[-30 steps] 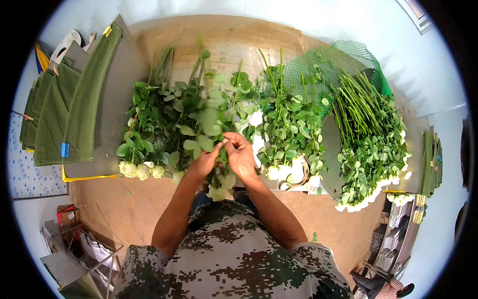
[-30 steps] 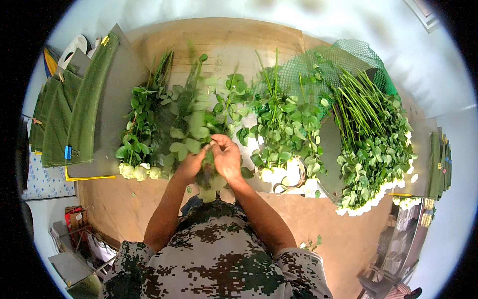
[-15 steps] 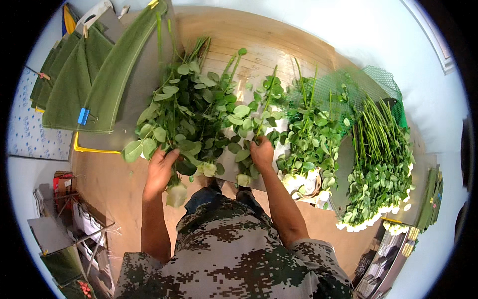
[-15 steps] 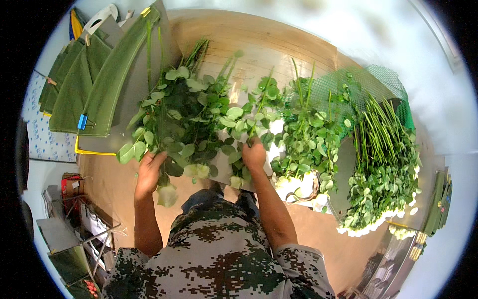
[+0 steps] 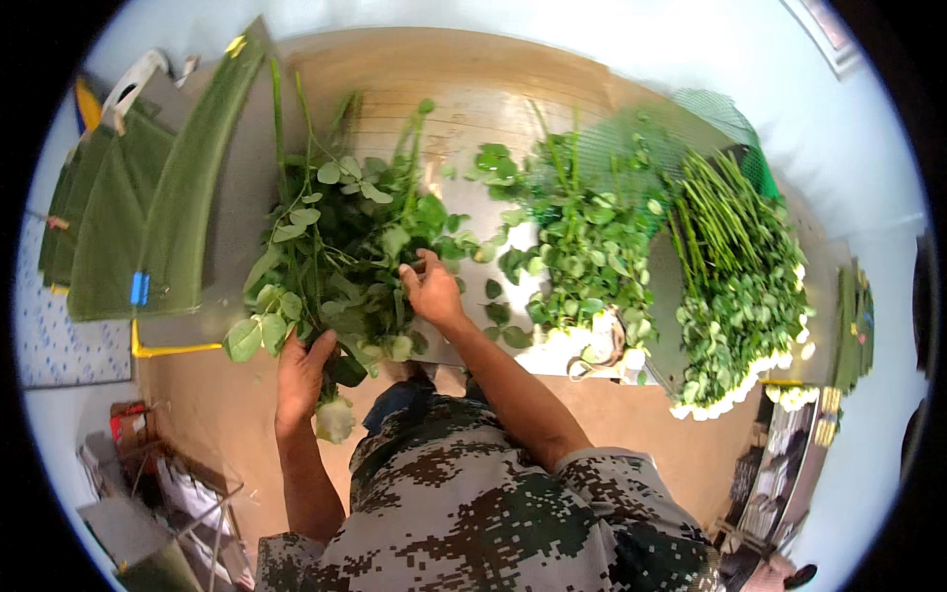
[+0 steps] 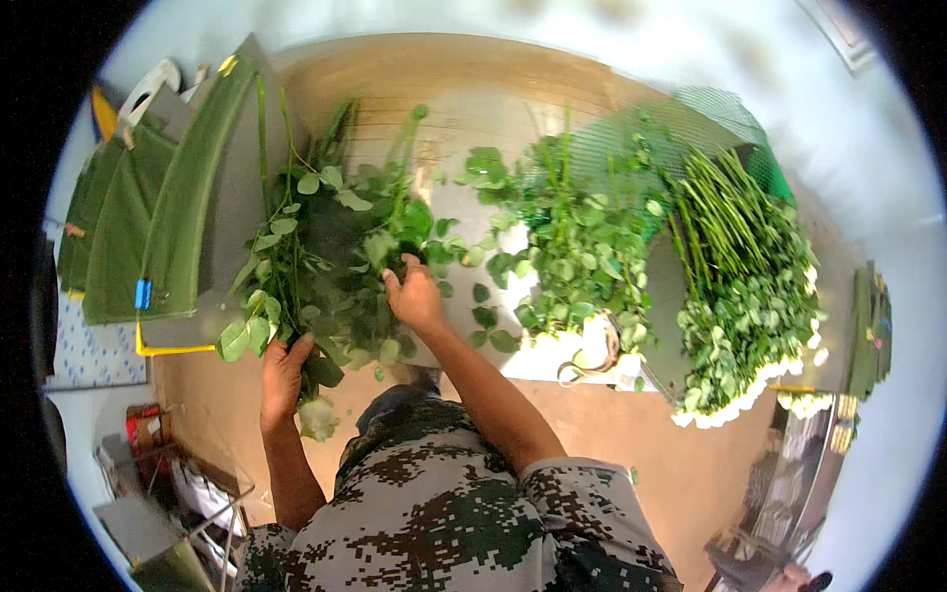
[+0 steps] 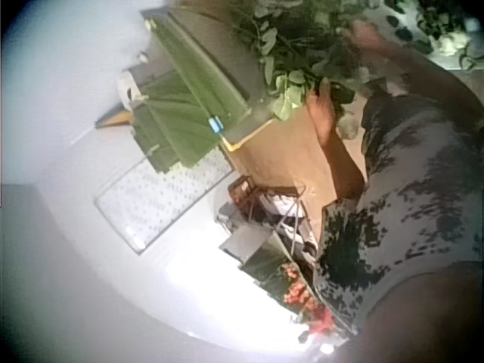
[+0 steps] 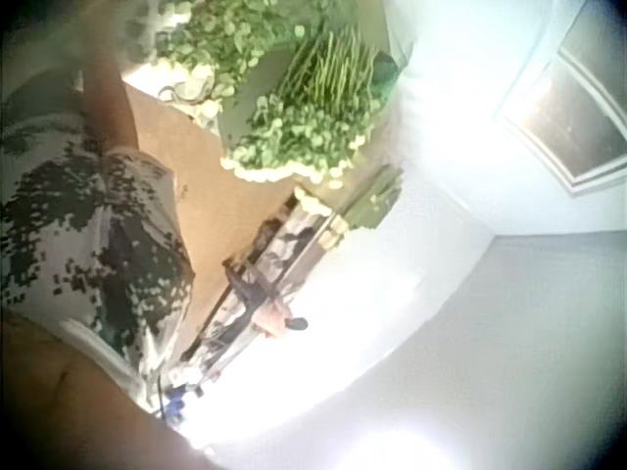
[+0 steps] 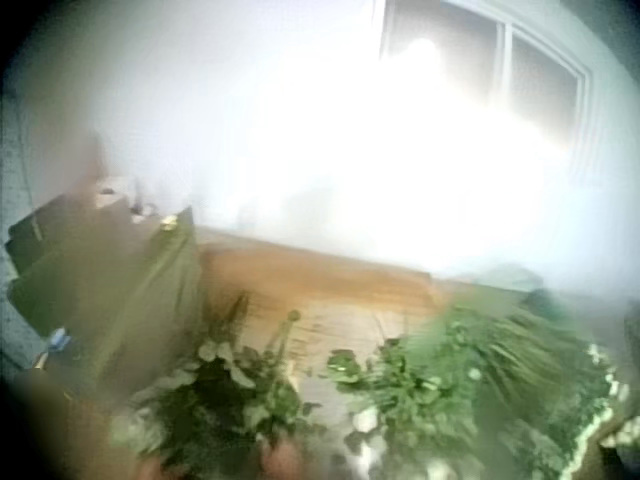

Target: The person sorts white roses on a table, picking up bunches, removing leaves, and arranging them into smaller groups. The person repeatedly handles the roses, separating them and placing them back on the table.

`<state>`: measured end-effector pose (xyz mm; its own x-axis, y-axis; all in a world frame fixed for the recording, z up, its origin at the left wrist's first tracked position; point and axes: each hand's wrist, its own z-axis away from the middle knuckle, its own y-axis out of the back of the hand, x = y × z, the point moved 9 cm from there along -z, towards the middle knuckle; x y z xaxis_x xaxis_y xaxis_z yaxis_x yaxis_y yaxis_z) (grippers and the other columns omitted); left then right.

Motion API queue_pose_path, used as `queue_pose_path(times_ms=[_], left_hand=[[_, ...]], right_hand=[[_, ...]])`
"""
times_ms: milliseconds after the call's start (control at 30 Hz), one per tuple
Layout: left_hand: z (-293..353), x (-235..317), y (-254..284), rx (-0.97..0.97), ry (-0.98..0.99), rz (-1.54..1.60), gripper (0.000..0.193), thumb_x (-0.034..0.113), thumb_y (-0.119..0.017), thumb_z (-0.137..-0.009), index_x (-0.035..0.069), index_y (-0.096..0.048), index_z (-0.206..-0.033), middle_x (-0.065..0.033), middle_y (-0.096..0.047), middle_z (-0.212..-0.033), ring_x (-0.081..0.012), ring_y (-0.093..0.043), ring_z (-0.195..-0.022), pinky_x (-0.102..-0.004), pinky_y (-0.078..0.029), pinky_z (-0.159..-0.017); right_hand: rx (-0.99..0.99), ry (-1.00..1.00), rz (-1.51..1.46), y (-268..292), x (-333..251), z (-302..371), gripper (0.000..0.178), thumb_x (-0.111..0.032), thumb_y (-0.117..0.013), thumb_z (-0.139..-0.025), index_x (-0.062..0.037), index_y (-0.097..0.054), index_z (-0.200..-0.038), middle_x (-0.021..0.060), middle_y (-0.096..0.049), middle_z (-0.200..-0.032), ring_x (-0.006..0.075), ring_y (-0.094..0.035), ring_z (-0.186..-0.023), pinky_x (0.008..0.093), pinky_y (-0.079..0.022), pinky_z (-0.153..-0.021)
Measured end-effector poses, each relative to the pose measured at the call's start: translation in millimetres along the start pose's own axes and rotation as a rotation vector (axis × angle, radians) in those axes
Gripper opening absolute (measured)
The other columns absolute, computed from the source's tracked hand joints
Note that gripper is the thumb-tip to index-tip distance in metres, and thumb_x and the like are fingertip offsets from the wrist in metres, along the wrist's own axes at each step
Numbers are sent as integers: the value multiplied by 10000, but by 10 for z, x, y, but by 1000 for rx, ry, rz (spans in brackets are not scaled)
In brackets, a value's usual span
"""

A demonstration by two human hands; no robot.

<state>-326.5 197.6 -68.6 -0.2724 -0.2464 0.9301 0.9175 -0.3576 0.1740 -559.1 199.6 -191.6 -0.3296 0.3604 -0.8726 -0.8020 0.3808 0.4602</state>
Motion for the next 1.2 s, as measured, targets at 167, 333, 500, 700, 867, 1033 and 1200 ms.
queue_pose_path(times_ms=[167, 333, 500, 700, 867, 1033, 1200], left_hand=[[-431, -210, -762, -212, -53, -86, 539, 264, -644, -846, -34, -448, -1251, -126, -569, -1114, -210, -552, -967, -341, -444, -845], [-584, -69, -1755, -414, -67, -32, 369, 225, -649, -855, 17, -536, -1139, -51, -617, -968, -136, -556, -855, -301, -452, -784], [-761, -596, -2202, -386, 58, -88, 440, 225, -631, -839, -52, -488, -1150, -106, -593, -1041, -189, -566, -901, -317, -450, -799], [-876, -1114, -2336, -462, 325, -385, 707, 402, -545, -827, -69, -369, -1324, -234, -446, -1315, -345, -446, -1196, -439, -361, -968], [-1060, -1472, -2302, -459, 325, -432, 593, 392, -476, -854, -45, -457, -1255, -236, -461, -1298, -369, -454, -1179, -457, -354, -958], [-1115, -1505, -2348, -359, 196, -406, 523, 393, -464, -850, -45, -489, -1133, -262, -551, -1064, -434, -517, -994, -493, -397, -848], [-1274, -1517, -2130, -182, 100, -486, 481, 391, -466, -846, -33, -502, -1070, -305, -529, -1055, -496, -482, -948, -538, -404, -824]], right_hand=[[486, 55, 454, 1587, 516, 286, 424, -274, -584, -841, -39, -493, -1182, 215, -529, -1140, 383, -562, -993, 454, -469, -815], [415, -319, 644, 2153, 1288, 308, 381, -207, -588, -792, -78, -505, -1141, 208, -517, -1144, 414, -586, -895, 475, -482, -771], [395, -171, 572, 2291, 1254, 236, 375, -156, -584, -763, -96, -524, -1129, 197, -563, -1099, 375, -610, -867, 455, -493, -766], [336, -346, 592, 2064, 1290, 283, 428, -140, -588, -736, -79, -488, -1148, 206, -513, -1171, 405, -590, -908, 476, -490, -776], [320, -146, 483, 2146, 1427, 197, 443, -177, -607, -724, -62, -480, -1132, 216, -504, -1177, 415, -601, -876, 480, -496, -767], [347, -247, 641, 2024, 1418, 196, 368, -187, -597, -744, -57, -501, -1075, 210, -564, -1070, 409, -609, -878, 484, -502, -726], [482, -172, 452, 2210, 1010, 273, 294, -177, -632, -715, -11, -598, -955, 191, -643, -873, 363, -631, -834, 414, -496, -749]])
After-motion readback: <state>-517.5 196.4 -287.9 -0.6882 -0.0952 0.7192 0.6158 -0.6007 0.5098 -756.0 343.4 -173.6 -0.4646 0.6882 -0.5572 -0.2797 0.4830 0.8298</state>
